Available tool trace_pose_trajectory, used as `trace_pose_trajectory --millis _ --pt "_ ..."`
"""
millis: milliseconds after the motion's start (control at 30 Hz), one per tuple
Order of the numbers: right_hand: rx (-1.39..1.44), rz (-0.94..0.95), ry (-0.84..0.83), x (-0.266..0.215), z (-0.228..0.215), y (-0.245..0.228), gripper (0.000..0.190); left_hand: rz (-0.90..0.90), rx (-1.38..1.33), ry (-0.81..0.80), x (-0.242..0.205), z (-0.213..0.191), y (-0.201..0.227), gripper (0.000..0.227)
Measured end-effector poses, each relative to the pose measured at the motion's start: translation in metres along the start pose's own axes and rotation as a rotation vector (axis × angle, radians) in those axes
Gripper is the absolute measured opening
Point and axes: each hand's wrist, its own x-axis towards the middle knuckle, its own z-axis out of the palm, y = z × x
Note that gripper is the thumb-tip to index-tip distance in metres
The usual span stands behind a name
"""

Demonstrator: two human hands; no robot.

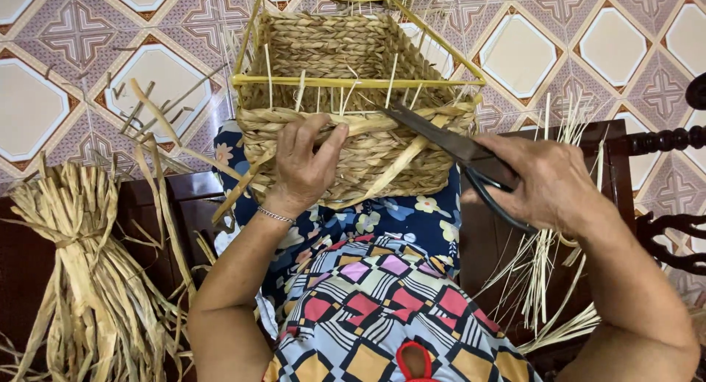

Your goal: The person weaves a basket by wrapping and threading dried plant fibers through a frame by hand, trimming protruding ends with scissors, and weaving additional fibers along the rim.

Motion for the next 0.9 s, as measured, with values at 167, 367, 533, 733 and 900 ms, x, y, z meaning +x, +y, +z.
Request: trace_pose_trajectory --millis 167,367,533,733,900 --pt "-0.104 0.125 -0.178 0.033 -0.008 -0.011 0.085 -0.004 -0.010 0.012 -0.002 0.001 0.000 0.032" --pt "-0.071 0.143 -0.278 0.045 -0.005 -0.005 0.080 0.001 -0.027 0.011 -0.002 0.000 -0.002 0.033" --pt "-0.017 -0.053 -0.173 0.038 0.007 0.011 0.069 0.000 -0.052 0.046 0.000 -0.005 0.000 0.031" --pt "-0.262 0.113 -0.372 0.029 0.007 0.014 0.070 -0.010 -0.062 0.061 0.000 -0.005 0.000 0.029" --pt "0.001 0.044 -0.231 0.026 0.005 0.023 0.087 -0.001 -0.025 0.072 -0.001 -0.002 0.001 0.027"
